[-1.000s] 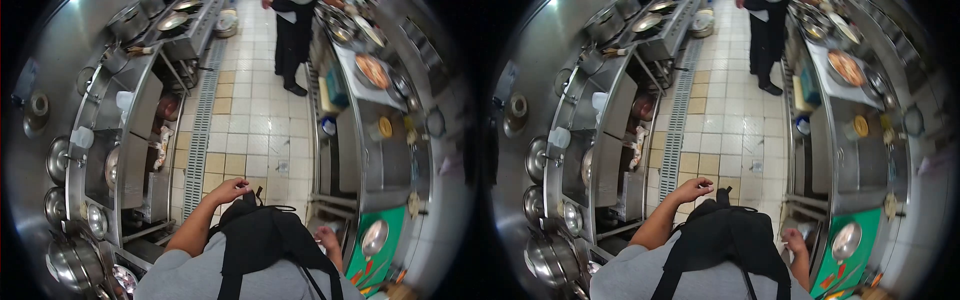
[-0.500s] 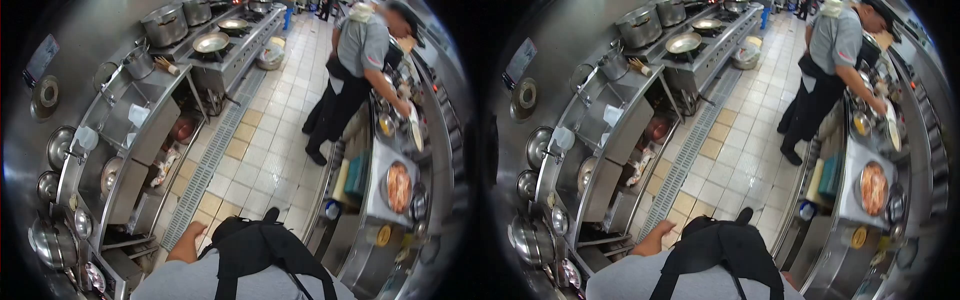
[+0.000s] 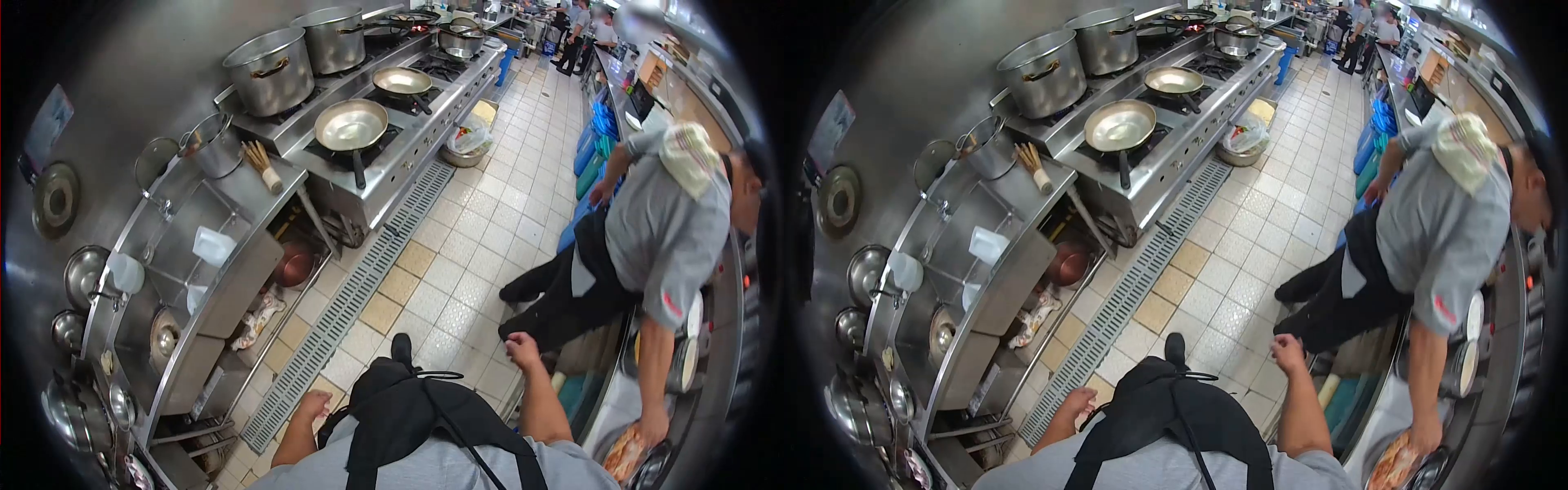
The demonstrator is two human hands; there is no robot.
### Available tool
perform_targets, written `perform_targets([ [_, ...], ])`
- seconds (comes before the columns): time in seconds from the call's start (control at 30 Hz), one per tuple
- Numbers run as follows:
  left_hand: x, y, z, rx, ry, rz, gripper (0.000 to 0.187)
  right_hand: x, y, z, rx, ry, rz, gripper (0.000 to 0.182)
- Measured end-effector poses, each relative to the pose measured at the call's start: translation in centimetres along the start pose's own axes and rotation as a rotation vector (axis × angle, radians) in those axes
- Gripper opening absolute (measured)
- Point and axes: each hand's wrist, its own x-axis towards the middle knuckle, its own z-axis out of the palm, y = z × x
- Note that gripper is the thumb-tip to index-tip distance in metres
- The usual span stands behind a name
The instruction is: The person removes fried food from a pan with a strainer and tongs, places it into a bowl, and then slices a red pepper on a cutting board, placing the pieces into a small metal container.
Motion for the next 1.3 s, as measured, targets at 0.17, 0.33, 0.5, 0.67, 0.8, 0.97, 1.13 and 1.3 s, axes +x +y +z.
perform_targets([
  [0.17,6.7,21.1,0.2,0.070,-0.028,0.360,0.037,3.5,-4.4,1.3,0.012,-0.258,0.227,0.027],
  [0.33,9.0,43.8,4.8,0.089,-0.118,0.670,0.040,10.5,-0.8,-2.0,0.211,-0.417,0.701,0.026],
  [0.5,10.5,58.4,13.1,0.083,-0.227,0.798,0.044,25.4,3.1,-5.8,0.178,-0.589,0.793,0.024],
  [0.67,12.0,65.8,19.0,0.068,-0.355,0.738,0.044,42.8,-8.6,-10.5,-0.629,-0.477,-0.085,0.036],
  [0.8,11.9,71.5,19.7,-0.085,-0.441,0.574,0.042,51.9,-26.6,-14.0,-0.286,-0.239,0.116,0.040],
  [0.97,16.6,80.3,20.8,-0.104,-0.361,0.538,0.038,64.3,-38.8,-15.1,-0.088,-0.141,-0.102,0.037],
  [1.13,22.4,94.8,21.8,-0.086,-0.354,0.625,0.044,70.5,-40.2,-19.2,-0.124,-0.242,0.030,0.044],
  [1.3,27.3,108.5,22.8,0.151,-0.261,0.908,0.041,73.2,-39.9,-27.1,0.083,-0.132,0.191,0.045],
])
